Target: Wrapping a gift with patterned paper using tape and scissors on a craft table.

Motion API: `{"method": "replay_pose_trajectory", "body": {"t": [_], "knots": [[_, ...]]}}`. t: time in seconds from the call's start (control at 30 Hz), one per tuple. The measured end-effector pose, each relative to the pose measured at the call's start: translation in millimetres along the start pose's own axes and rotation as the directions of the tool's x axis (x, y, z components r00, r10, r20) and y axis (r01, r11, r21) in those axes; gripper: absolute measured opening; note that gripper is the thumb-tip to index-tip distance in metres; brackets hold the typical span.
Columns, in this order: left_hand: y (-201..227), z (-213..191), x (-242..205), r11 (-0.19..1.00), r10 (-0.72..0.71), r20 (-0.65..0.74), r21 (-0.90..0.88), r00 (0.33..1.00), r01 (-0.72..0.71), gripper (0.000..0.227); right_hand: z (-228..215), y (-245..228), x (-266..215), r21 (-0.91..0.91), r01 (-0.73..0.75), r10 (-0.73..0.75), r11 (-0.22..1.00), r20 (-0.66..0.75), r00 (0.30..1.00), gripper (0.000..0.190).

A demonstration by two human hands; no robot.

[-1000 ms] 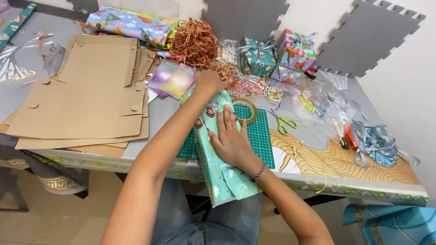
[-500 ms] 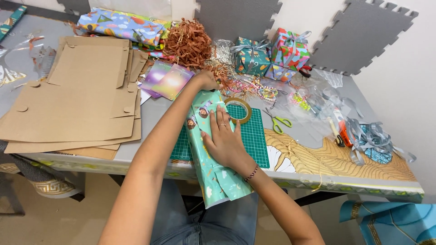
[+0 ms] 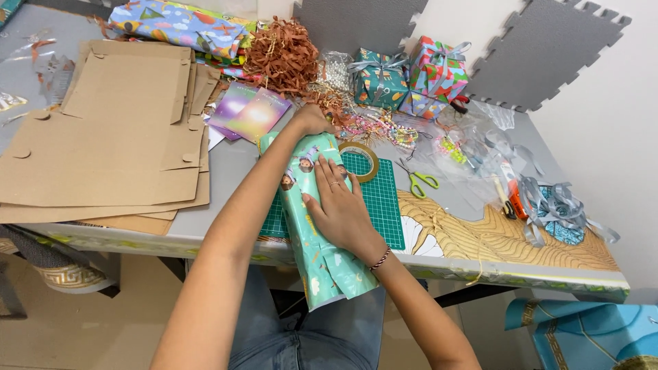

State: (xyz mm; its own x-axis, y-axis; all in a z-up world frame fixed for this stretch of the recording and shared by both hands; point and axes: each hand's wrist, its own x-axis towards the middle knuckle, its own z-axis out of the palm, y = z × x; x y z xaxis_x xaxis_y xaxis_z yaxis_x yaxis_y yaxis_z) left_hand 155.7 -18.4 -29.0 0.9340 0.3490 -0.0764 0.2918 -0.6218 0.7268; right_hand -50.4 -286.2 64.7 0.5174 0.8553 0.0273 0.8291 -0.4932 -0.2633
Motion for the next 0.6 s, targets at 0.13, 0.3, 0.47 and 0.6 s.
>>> {"method": "replay_pose_trajectory", "body": {"t": [0.13, 0.3, 0.47, 0.6], "knots": [[26, -22, -38, 0.997, 0.019, -0.004, 0.080, 1.000, -0.019, 0.048, -8, -5, -2, 0.010, 0.018, -0.018, 1.000, 0.002, 1.000, 0.068], [30, -25, -41, 0.977, 0.016, 0.083, 0.210, 0.996, -0.033, 0.045, -11, -6, -4, 0.022, 0.072, -0.072, 0.997, 0.034, 0.997, 0.064], [34, -28, -59, 0.985, 0.099, 0.023, 0.139, 0.995, -0.101, 0.058, 0, 0, -4, 0.033, 0.061, -0.060, 0.998, -0.016, 0.998, 0.074], [21, -21, -46, 0.995, 0.080, -0.017, 0.067, 0.997, -0.079, 0.055, 7, 6, -1, 0.001, 0.068, -0.068, 0.998, -0.003, 0.998, 0.077]]}}
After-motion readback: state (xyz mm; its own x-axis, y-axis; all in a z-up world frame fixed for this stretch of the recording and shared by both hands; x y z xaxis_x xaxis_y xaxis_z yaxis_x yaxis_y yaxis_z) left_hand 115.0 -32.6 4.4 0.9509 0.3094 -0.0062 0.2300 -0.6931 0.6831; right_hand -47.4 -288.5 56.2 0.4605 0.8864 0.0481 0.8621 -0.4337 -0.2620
